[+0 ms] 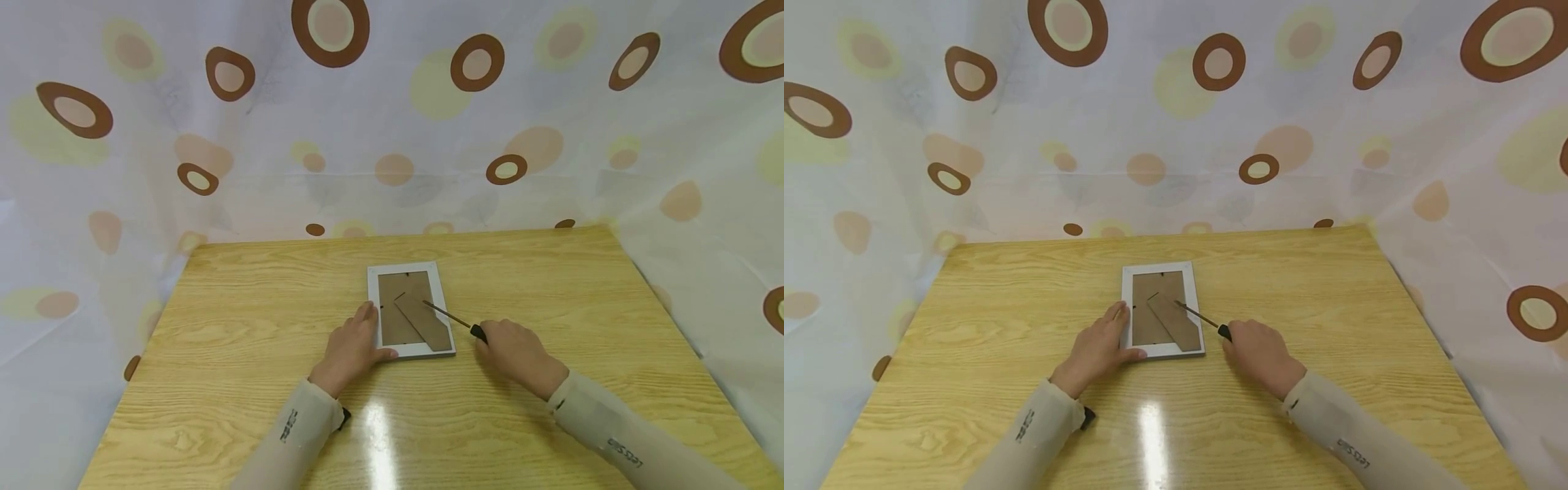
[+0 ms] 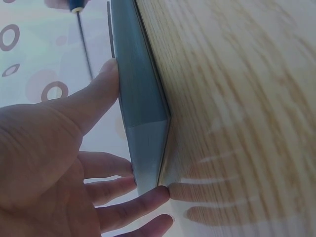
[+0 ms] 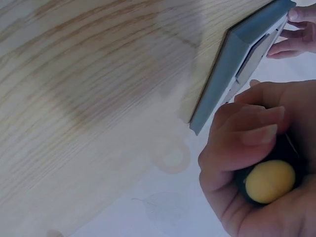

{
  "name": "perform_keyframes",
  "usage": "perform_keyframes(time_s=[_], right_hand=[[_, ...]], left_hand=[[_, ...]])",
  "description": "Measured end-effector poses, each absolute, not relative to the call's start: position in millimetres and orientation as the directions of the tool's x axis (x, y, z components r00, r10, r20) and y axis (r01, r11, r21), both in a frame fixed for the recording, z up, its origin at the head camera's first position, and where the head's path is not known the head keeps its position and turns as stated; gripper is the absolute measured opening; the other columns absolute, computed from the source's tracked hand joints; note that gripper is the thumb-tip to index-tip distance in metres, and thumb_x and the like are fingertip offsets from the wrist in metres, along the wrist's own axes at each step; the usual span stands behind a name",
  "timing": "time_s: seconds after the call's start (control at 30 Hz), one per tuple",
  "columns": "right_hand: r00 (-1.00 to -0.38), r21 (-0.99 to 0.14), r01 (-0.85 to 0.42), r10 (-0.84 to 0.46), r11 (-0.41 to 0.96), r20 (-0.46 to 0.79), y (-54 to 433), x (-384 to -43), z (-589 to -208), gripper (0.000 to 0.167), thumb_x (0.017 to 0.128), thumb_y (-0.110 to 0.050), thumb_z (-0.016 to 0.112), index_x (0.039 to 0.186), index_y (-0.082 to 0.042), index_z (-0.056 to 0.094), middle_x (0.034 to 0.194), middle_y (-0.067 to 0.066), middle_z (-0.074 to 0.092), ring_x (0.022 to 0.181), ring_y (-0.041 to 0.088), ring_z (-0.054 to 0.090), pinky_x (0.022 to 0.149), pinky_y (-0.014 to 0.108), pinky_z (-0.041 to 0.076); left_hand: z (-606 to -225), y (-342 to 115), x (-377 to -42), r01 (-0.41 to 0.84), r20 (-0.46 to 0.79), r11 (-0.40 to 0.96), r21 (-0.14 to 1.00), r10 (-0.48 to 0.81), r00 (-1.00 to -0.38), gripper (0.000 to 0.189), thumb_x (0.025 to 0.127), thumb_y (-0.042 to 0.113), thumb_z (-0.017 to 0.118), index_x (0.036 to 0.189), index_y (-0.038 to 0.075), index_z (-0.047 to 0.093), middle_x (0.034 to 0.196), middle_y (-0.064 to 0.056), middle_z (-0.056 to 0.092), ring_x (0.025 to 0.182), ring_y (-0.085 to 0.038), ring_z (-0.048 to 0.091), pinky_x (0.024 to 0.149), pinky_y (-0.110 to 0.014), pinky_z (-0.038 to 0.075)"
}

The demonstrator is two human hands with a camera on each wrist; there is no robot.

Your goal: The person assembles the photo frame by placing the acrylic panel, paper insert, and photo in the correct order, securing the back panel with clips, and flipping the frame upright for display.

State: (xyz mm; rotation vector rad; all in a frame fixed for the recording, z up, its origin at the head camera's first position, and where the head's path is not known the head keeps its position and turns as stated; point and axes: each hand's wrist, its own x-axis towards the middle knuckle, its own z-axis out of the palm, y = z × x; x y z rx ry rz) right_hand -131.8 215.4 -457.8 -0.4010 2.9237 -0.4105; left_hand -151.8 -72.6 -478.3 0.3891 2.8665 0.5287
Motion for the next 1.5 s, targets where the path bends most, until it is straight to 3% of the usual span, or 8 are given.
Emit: perform_keyframes(time_s=[0.17, 0.7, 1.5], right_hand=[[-0.943, -0.291, -0.296, -0.327, 0.910, -0.063, 209, -126, -454, 0.034, 0.100, -0.017, 0.058, 0.068, -0.014, 0.043, 0.060, -0.005, 0.031, 0.054, 0.011, 0.031, 0.048, 0.023, 0.023], [-0.904, -0.189, -0.417, -0.427, 0.889, -0.016, 202, -101, -456, 0.032, 0.095, -0.017, 0.069, 0.070, -0.014, 0.049, 0.057, -0.005, 0.044, 0.052, 0.007, 0.037, 0.046, 0.021, 0.027], [-0.893, -0.148, -0.445, -0.450, 0.883, -0.004, 201, -98, -466, 0.029, 0.093, -0.015, 0.071, 0.071, -0.014, 0.052, 0.058, -0.006, 0.044, 0.051, 0.007, 0.035, 0.046, 0.020, 0.025]], left_hand=[[-478, -73, -152, 0.214, -0.150, 0.903, 0.374, 0.286, -0.946, 0.096, 0.082, 0.052, 0.079, 0.154, 0.000, 0.040, 0.164, -0.015, 0.033, 0.131, -0.044, 0.055, 0.094, -0.056, 0.054], [-473, -71, -154, 0.220, -0.137, 0.900, 0.375, 0.288, -0.948, 0.096, 0.082, 0.051, 0.080, 0.153, -0.001, 0.040, 0.163, -0.015, 0.035, 0.128, -0.044, 0.057, 0.093, -0.055, 0.055], [-474, -72, -151, 0.215, -0.148, 0.910, 0.355, 0.281, -0.948, 0.096, 0.082, 0.053, 0.079, 0.153, 0.001, 0.041, 0.163, -0.015, 0.034, 0.130, -0.041, 0.056, 0.091, -0.054, 0.055]])
